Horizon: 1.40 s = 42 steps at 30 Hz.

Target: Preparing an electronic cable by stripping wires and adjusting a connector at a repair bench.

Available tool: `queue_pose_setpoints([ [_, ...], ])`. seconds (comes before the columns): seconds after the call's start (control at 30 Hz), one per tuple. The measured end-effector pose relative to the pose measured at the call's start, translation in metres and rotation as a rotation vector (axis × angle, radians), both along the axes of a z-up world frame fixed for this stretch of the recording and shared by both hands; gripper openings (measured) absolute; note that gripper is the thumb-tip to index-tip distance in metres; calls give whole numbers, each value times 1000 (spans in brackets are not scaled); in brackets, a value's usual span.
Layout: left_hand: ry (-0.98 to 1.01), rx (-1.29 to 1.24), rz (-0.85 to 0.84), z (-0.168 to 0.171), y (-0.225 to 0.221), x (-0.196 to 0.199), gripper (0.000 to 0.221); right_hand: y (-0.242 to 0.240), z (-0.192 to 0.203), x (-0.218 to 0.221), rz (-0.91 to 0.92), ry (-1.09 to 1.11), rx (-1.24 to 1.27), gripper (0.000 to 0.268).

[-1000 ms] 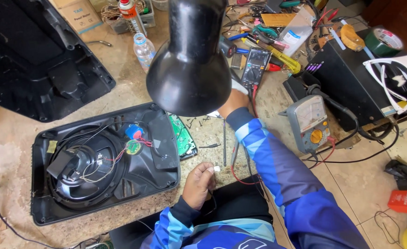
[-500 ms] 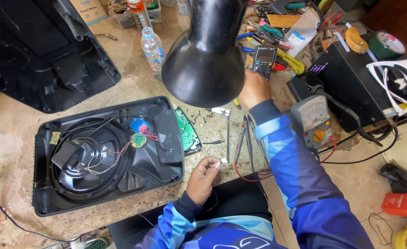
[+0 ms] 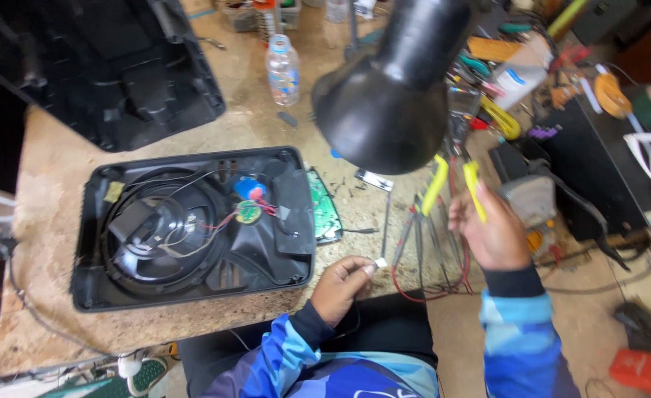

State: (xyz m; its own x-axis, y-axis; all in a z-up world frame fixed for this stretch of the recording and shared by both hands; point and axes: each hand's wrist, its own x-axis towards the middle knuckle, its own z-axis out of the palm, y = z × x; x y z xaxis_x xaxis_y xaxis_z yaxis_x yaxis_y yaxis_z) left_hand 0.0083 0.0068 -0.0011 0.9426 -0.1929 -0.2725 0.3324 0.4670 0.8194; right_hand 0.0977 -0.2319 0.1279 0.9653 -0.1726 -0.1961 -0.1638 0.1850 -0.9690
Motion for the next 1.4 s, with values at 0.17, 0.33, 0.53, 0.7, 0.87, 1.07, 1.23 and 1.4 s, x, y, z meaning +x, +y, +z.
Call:
queue_pose_setpoints([
  [0.17, 93, -1, -36, 7, 6, 2, 18, -5, -6, -53, 295, -14, 525, 15],
  [0.33, 84, 57, -42, -3, 6, 4, 15, 14, -2, -78, 527, -121, 534, 20],
  [0.53, 136, 1, -5, -16, -3, 3, 20, 22, -18, -101, 492, -79, 487, 33],
  [0.7, 178, -95, 30, 12, -2, 3, 18, 4, -45, -104, 478, -30, 360, 35],
  [0.87, 239, -269, 63, 17, 1, 3, 17, 4, -40, -104, 387, 26, 111, 64],
  [1.07, 281, -495, 16, 28, 1, 13, 17, 6, -57, -113, 383, 96, 113, 88],
  [1.23, 329, -546, -13, 28, 1, 18, 18, -7, -81, -117, 501, 124, 39, 78],
  [1.4, 373, -534, -16, 23, 0, 17, 19, 3, -81, -117, 481, 136, 143, 76],
])
